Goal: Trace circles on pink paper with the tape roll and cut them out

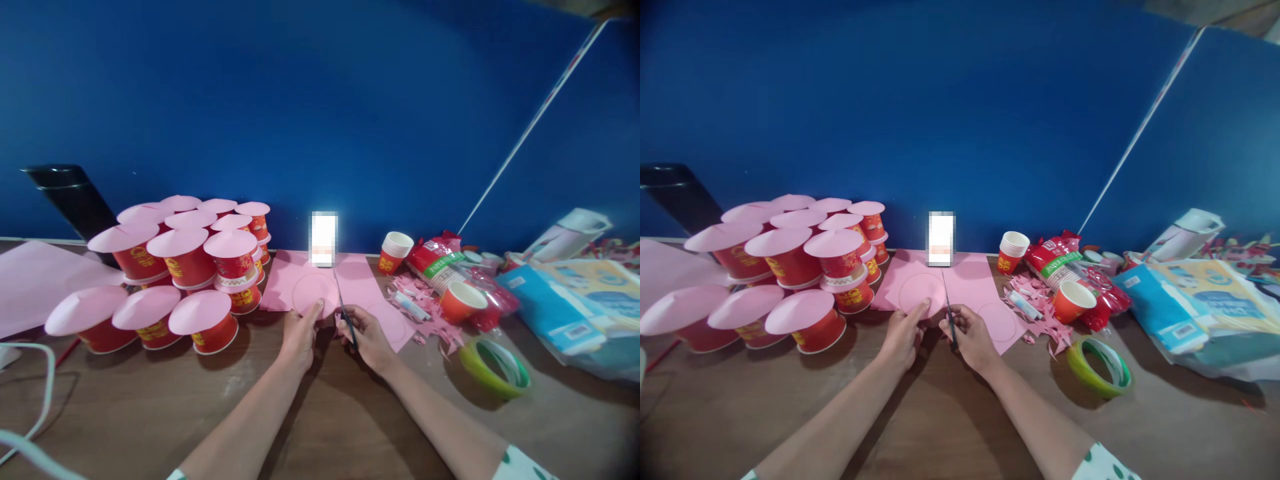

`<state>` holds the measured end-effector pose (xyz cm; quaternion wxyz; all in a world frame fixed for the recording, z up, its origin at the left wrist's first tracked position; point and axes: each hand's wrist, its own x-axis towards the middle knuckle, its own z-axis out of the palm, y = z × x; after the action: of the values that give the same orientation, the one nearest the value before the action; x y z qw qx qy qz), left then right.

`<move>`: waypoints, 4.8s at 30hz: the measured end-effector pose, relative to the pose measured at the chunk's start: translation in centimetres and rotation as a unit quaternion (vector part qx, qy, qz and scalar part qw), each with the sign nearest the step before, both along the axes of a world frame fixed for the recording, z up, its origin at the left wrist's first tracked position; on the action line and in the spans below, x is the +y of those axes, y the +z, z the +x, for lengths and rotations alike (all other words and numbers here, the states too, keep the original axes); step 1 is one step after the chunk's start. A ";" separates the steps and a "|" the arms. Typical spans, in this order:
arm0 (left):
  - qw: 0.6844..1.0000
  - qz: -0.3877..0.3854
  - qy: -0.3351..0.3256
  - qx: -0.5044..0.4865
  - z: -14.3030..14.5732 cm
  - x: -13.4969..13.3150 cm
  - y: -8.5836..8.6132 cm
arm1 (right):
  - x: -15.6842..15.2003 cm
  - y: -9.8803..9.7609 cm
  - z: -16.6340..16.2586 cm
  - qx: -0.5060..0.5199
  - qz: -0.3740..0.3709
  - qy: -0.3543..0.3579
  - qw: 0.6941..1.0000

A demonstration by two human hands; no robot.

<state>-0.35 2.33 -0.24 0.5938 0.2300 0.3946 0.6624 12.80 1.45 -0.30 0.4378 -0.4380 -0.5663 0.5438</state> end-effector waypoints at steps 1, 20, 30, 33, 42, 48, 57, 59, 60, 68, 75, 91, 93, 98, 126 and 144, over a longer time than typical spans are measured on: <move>1.000 -0.003 0.001 -0.001 0.0 0.0 0.1 | 0.0 -0.1 0.0 0.001 0.002 0.001 1.000; 0.999 -0.027 0.017 -0.010 0.0 -0.1 0.7 | 0.1 -0.3 0.0 0.006 -0.003 0.000 1.000; 0.999 -0.028 0.022 -0.013 0.0 -0.2 1.0 | 0.1 -0.4 0.1 0.004 -0.001 0.004 1.000; 0.999 -0.029 0.024 -0.013 0.0 -0.2 1.1 | 0.1 -0.3 0.1 -0.001 -0.004 0.003 1.000; 0.999 -0.034 0.025 0.015 0.0 -0.1 0.6 | 0.1 -0.1 0.1 -0.013 -0.004 0.001 1.000; 1.000 -0.002 -0.006 0.029 -0.1 -0.2 -0.2 | -0.2 0.4 -0.1 0.004 -0.010 -0.003 1.000; 1.000 -0.015 0.003 0.024 0.0 -0.3 0.4 | -0.1 0.1 0.0 0.003 -0.004 0.003 1.000; 1.000 -0.013 0.001 0.023 0.0 -0.2 0.4 | 0.0 -0.1 0.1 0.002 -0.004 0.005 1.000; 1.000 -0.010 -0.001 0.021 0.0 -0.2 0.4 | 0.0 -0.2 0.1 0.001 -0.005 0.005 1.000; 1.000 -0.018 0.003 0.011 0.0 -0.3 0.5 | 0.1 -0.1 0.0 -0.005 -0.005 -0.007 1.000; 0.999 -0.020 0.025 0.001 0.0 -0.3 1.0 | 0.1 -0.1 0.0 -0.011 -0.004 -0.007 1.000; 1.000 -0.011 0.003 0.020 -0.1 -0.1 -0.2 | -0.1 0.4 -0.1 0.004 -0.013 -0.001 1.000; 1.000 -0.012 0.004 0.023 -0.1 -0.1 -0.2 | -0.1 0.4 -0.1 0.005 -0.011 -0.001 1.000; 1.000 -0.014 0.000 0.010 0.0 -0.2 0.2 | -0.1 0.2 0.0 0.004 -0.010 -0.002 1.000; 0.999 -0.021 0.022 0.011 0.1 -0.3 0.7 | 0.0 0.3 -0.1 -0.005 -0.007 -0.005 1.000; 1.000 -0.008 0.009 0.014 0.0 -0.1 0.2 | 0.0 0.2 0.0 -0.015 0.001 -0.004 1.000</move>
<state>-0.31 2.20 0.00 0.5841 0.2309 0.4103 0.6611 12.80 1.44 -0.07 0.4321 -0.4482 -0.5715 0.5345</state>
